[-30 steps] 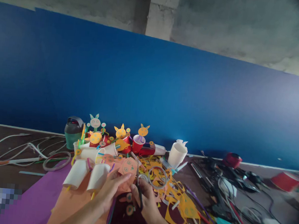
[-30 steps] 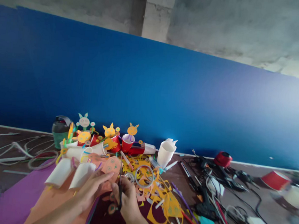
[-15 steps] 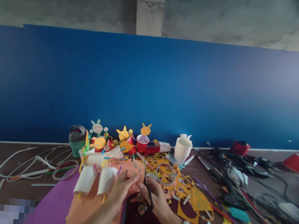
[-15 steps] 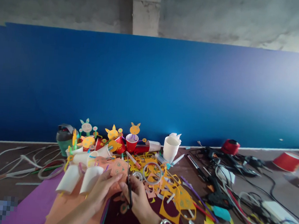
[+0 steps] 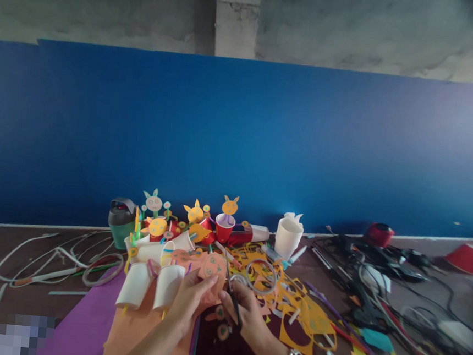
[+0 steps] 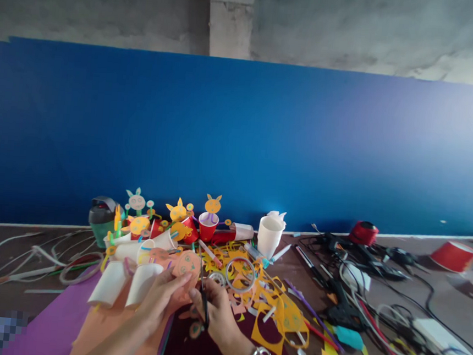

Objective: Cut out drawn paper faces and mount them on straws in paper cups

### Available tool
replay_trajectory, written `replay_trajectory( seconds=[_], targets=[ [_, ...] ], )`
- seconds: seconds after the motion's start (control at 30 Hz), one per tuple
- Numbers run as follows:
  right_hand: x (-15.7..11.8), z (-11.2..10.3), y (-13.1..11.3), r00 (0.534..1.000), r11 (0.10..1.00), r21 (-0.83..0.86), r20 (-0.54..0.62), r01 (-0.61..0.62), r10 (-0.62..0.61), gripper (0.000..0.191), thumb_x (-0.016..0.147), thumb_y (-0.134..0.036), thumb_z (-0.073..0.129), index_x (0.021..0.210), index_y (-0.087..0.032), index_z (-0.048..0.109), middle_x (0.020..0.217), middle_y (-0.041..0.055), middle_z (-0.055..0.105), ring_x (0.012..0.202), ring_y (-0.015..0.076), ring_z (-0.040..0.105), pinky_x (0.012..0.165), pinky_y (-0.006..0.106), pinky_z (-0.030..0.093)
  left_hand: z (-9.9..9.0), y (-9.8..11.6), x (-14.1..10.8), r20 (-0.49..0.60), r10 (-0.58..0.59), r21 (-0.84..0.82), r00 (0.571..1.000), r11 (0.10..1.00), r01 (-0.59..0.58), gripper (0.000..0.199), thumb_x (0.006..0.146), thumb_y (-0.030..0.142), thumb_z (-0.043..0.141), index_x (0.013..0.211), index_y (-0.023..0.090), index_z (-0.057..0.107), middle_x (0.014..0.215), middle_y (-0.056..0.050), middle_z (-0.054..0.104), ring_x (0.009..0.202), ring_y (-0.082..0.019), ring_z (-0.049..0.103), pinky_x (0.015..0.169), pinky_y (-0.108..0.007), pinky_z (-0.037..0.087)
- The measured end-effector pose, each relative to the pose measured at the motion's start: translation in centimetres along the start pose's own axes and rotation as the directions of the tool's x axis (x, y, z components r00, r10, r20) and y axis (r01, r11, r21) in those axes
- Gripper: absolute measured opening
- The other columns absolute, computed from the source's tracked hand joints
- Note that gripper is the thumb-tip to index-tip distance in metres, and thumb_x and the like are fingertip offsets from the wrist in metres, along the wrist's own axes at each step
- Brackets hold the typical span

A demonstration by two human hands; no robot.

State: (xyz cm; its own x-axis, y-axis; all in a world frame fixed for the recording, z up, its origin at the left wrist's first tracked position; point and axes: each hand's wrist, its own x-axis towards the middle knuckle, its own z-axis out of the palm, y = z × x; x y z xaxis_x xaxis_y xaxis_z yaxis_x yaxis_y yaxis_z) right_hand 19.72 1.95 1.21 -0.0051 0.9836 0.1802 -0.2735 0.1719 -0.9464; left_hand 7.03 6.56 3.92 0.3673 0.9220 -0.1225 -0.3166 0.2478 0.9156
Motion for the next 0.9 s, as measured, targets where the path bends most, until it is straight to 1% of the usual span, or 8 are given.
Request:
replay_trajectory(
  seconds=[0.1,0.2,0.27,0.4,0.6,0.7,0.8,0.9],
  targets=[
    [0.1,0.1,-0.3,1.0,1.0,-0.012,0.003,-0.012,0.012,0.041,0.069,-0.053,0.071,0.069,-0.017,0.051,0.047,-0.0089,0.04,0.038,0.0028,0.03,0.035,0.016,0.02,-0.2,-0.2,0.1,0.004,0.041,-0.022,0.999,0.999,-0.041,0.025,0.068,0.036,0.074,0.073,0.014,0.063,0.065,-0.001,0.065,0.058,-0.015,0.061,0.055,-0.025,0.047],
    [0.1,0.0,-0.2,1.0,1.0,-0.012,0.003,-0.018,0.018,0.041,0.069,-0.052,0.071,0.069,-0.017,0.05,0.049,-0.0086,0.041,0.038,0.0028,0.032,0.035,0.016,0.023,-0.3,-0.5,0.3,-0.063,0.07,-0.005,0.996,0.997,-0.071,0.028,0.067,0.036,0.075,0.062,0.015,0.057,0.055,0.003,0.058,0.053,-0.013,0.057,0.051,-0.022,0.044],
    [0.0,-0.1,0.1,1.0,1.0,-0.008,0.0,-0.012,0.012,0.04,0.069,-0.051,0.072,0.069,-0.017,0.05,0.051,-0.0085,0.041,0.039,0.0029,0.034,0.036,0.015,0.026,-0.3,-0.5,0.3,-0.051,0.061,0.018,0.997,0.998,-0.061,0.03,0.068,0.038,0.073,0.06,0.016,0.055,0.053,0.004,0.055,0.051,-0.012,0.056,0.048,-0.022,0.043],
    [-0.2,-0.2,0.6,1.0,0.999,0.028,-0.02,-0.015,0.016,0.039,0.069,-0.049,0.072,0.075,-0.018,0.05,0.058,-0.0075,0.045,0.044,0.0046,0.041,0.041,0.016,0.036,0.2,-0.3,0.0,-0.001,0.041,0.085,0.999,0.996,-0.04,0.031,0.068,0.04,0.072,0.06,0.015,0.057,0.055,0.001,0.057,0.05,-0.014,0.056,0.047,-0.023,0.043],
    [-0.3,0.1,0.3,1.0,0.994,0.103,-0.019,-0.018,0.02,0.042,0.068,-0.054,0.071,0.083,-0.017,0.056,0.07,-0.0027,0.051,0.054,0.0085,0.049,0.046,0.019,0.046,0.3,-0.1,-0.2,-0.037,0.072,0.138,0.997,0.988,-0.066,0.031,0.067,0.038,0.074,0.055,0.014,0.057,0.052,0.002,0.054,0.052,-0.012,0.053,0.049,-0.022,0.042],
    [-0.2,-0.1,0.3,0.999,0.995,0.099,-0.03,-0.026,0.029,0.043,0.065,-0.054,0.073,0.081,-0.017,0.057,0.069,-0.003,0.051,0.053,0.0086,0.05,0.047,0.02,0.047,0.5,0.4,-0.3,-0.05,0.079,0.121,0.996,0.99,-0.072,0.027,0.066,0.036,0.075,0.058,0.015,0.061,0.051,0.003,0.053,0.05,-0.01,0.05,0.048,-0.02,0.04],
    [-0.1,-0.3,0.5,0.999,0.996,0.08,-0.029,-0.036,0.038,0.043,0.065,-0.054,0.073,0.078,-0.017,0.056,0.064,-0.0051,0.048,0.048,0.0066,0.047,0.044,0.019,0.044,0.7,0.9,-0.4,-0.033,0.087,0.095,0.996,0.992,-0.084,0.023,0.065,0.036,0.075,0.065,0.015,0.065,0.051,0.003,0.055,0.051,-0.012,0.051,0.049,-0.021,0.041],
    [0.0,-0.3,0.6,0.999,0.997,0.064,-0.011,-0.05,0.051,0.043,0.067,-0.054,0.071,0.077,-0.016,0.055,0.06,-0.0063,0.046,0.044,0.0052,0.043,0.041,0.017,0.041,0.6,1.0,-0.2,-0.006,0.084,0.102,0.996,0.991,-0.083,0.024,0.067,0.037,0.074,0.067,0.015,0.066,0.053,0.002,0.056,0.052,-0.013,0.052,0.05,-0.022,0.041]
  ],
)
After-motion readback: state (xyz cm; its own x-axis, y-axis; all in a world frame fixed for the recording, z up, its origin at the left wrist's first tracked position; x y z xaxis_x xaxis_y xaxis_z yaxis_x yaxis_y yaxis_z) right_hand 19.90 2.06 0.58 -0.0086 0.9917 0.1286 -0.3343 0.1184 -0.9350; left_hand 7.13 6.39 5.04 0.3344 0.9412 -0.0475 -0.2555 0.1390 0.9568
